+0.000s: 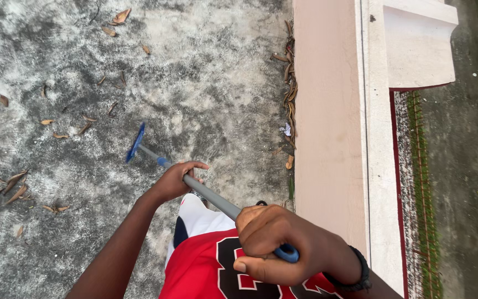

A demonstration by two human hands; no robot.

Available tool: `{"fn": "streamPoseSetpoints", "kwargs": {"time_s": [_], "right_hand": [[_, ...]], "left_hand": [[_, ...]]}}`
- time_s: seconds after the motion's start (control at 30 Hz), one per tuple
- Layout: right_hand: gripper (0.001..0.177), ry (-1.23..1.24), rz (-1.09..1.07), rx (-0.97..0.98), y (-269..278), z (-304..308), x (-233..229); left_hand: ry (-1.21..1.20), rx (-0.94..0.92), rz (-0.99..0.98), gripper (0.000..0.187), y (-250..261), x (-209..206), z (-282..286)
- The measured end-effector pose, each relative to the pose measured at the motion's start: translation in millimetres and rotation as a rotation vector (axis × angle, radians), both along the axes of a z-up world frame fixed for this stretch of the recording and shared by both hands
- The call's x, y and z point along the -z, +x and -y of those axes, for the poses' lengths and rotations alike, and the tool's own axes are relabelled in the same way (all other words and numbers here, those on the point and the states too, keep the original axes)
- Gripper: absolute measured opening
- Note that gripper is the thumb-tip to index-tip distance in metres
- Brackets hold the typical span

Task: The person sweeps debris and dry leaves off a concrete roof edge using a long-handled broom.

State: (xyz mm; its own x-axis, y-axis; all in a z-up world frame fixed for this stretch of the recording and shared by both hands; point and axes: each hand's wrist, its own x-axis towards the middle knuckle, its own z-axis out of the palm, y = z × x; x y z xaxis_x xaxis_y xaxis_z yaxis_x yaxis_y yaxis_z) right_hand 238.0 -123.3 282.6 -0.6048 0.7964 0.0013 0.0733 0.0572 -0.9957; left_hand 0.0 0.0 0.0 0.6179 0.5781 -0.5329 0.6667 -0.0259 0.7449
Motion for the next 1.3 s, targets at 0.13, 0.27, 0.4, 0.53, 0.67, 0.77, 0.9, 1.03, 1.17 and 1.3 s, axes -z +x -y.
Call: {"fn": "streamPoseSetpoints", "kwargs": {"time_s": [0.13, 0.27, 0.4, 0.53, 0.67, 0.77, 0.9, 1.03, 1.17, 1.3], "right_hand": [[0.048, 0.033, 0.046, -0.075, -48.0, -25.5, -16.2], [0.046, 0.013, 0.224, -0.1, -79.9, -29.7, -33.2], [0.054, -0.141, 0.469, -0.127, -90.7, -34.1, -45.7], [0.057, -0.084, 0.542, -0.039, -78.8, -24.3, -54.5], [0.046, 0.04, 0.863, 0.048, -64.7, 9.2, -58.9], [0.048, 0.158, 0.682, 0.068, -44.9, 4.7, -64.3], [0.038, 0.122, 0.108, 0.356, -46.3, -10.7, -70.0], [0.038, -0.038, 0.047, 0.341, -46.6, -38.6, -55.7], [0.051, -0.021, -0.016, 0.272, -68.7, -56.6, -31.4], [0.047, -0.127, 0.113, -0.021, -71.7, -71.2, -31.5]], "left_hand": [[-0.234, 0.014, 0.175, 0.038, -16.3, 28.4, -5.8], [0.078, 0.285, 0.586, 0.037, 40.3, 74.9, 8.5], [0.05, 0.353, 0.809, 0.029, 127.6, 88.4, 36.3], [-0.134, 0.396, 0.922, 0.024, 177.5, 58.6, 50.9], [-0.088, 0.453, 0.775, 0.03, 170.8, 12.1, 35.5], [-0.045, 0.352, 0.839, 0.037, 140.1, -4.4, 12.7], [0.001, 0.153, 0.948, 0.024, 77.6, -0.9, -21.4], [0.026, 0.006, 0.447, 0.019, 6.2, 0.9, -38.0], [-0.026, -0.113, 0.315, 0.015, -35.3, 27.7, -34.7], [-0.157, -0.138, 0.381, 0.022, -4.9, 81.4, -5.5]]}}
